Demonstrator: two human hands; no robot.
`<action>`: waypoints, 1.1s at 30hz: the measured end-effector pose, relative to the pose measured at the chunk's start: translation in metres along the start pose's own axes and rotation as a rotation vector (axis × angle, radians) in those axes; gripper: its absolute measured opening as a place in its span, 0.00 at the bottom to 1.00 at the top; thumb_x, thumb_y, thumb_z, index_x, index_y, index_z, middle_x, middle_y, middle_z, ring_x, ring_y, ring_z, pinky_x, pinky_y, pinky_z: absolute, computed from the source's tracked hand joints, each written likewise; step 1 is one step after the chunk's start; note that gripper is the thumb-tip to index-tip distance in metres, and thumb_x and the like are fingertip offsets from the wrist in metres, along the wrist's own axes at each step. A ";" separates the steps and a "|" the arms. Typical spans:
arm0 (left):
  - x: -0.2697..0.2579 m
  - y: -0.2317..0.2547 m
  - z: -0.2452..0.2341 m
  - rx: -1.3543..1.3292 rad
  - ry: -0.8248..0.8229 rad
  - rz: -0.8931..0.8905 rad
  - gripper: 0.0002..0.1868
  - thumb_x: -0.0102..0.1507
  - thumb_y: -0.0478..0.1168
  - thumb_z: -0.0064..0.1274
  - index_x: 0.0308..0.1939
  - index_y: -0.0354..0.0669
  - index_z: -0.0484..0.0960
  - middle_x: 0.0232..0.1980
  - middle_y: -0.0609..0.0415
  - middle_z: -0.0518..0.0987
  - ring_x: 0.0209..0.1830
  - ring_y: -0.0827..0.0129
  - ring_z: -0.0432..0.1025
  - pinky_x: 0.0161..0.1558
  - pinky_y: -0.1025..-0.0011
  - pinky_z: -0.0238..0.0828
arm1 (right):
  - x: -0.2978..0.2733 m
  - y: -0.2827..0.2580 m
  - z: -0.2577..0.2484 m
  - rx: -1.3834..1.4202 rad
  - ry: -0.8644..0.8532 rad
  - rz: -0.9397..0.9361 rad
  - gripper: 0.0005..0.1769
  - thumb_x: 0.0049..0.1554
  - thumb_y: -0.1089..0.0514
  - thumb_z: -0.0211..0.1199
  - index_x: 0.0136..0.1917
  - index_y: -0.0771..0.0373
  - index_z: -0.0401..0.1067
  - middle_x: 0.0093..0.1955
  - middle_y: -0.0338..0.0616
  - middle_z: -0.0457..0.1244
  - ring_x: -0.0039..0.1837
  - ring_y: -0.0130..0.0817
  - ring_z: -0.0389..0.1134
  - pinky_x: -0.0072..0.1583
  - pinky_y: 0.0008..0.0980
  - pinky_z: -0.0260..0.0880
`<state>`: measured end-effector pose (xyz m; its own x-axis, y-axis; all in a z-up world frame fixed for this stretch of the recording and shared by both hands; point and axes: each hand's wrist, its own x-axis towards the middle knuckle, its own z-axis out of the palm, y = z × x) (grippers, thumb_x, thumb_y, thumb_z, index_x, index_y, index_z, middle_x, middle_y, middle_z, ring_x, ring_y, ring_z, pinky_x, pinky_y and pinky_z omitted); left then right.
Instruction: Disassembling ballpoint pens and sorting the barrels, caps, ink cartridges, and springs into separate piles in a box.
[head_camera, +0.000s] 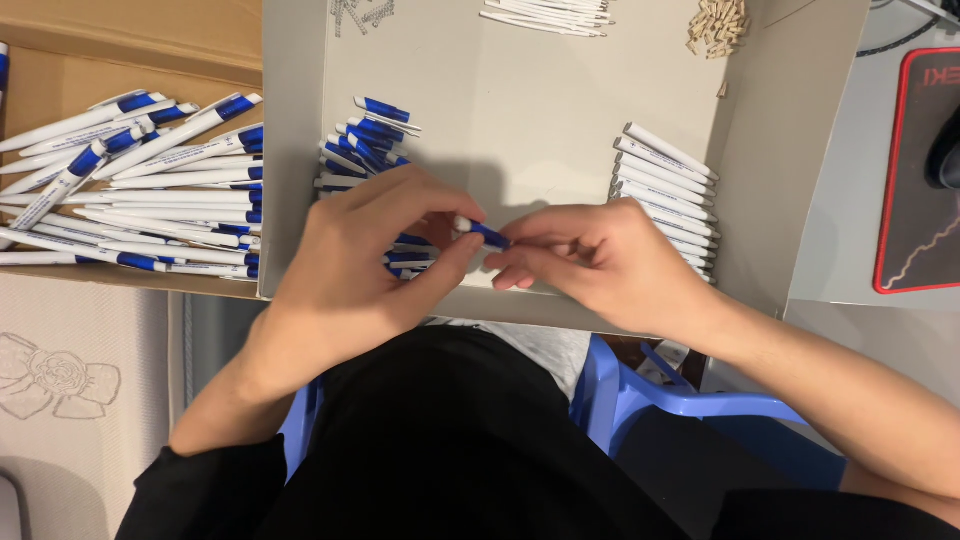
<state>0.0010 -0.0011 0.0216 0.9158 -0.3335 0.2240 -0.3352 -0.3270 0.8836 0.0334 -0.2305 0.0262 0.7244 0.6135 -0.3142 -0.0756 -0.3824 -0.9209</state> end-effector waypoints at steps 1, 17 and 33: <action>0.000 0.002 -0.003 0.020 -0.002 0.007 0.05 0.67 0.31 0.56 0.46 0.34 0.81 0.40 0.50 0.80 0.34 0.70 0.78 0.41 0.76 0.79 | 0.000 -0.005 -0.001 -0.042 0.022 -0.021 0.09 0.61 0.61 0.60 0.49 0.63 0.80 0.42 0.43 0.76 0.46 0.29 0.81 0.52 0.23 0.83; -0.007 -0.021 -0.057 0.761 -0.219 0.160 0.06 0.70 0.32 0.57 0.46 0.45 0.87 0.40 0.60 0.84 0.36 0.61 0.67 0.49 0.60 0.59 | -0.009 0.031 -0.098 -0.693 0.260 -0.120 0.06 0.65 0.68 0.67 0.56 0.68 0.81 0.49 0.49 0.70 0.42 0.34 0.66 0.49 0.31 0.67; -0.015 -0.032 -0.059 0.828 -0.401 0.160 0.25 0.57 0.18 0.39 0.13 0.50 0.62 0.17 0.60 0.57 0.22 0.66 0.50 0.51 0.61 0.50 | 0.026 0.114 -0.202 -2.016 0.565 -0.132 0.05 0.53 0.54 0.63 0.42 0.41 0.73 0.33 0.32 0.60 0.40 0.35 0.65 0.47 0.32 0.67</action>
<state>0.0110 0.0665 0.0146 0.7519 -0.6589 0.0229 -0.6432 -0.7254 0.2452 0.1822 -0.3981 -0.0403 0.7718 0.6146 0.1633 0.3739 -0.6463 0.6652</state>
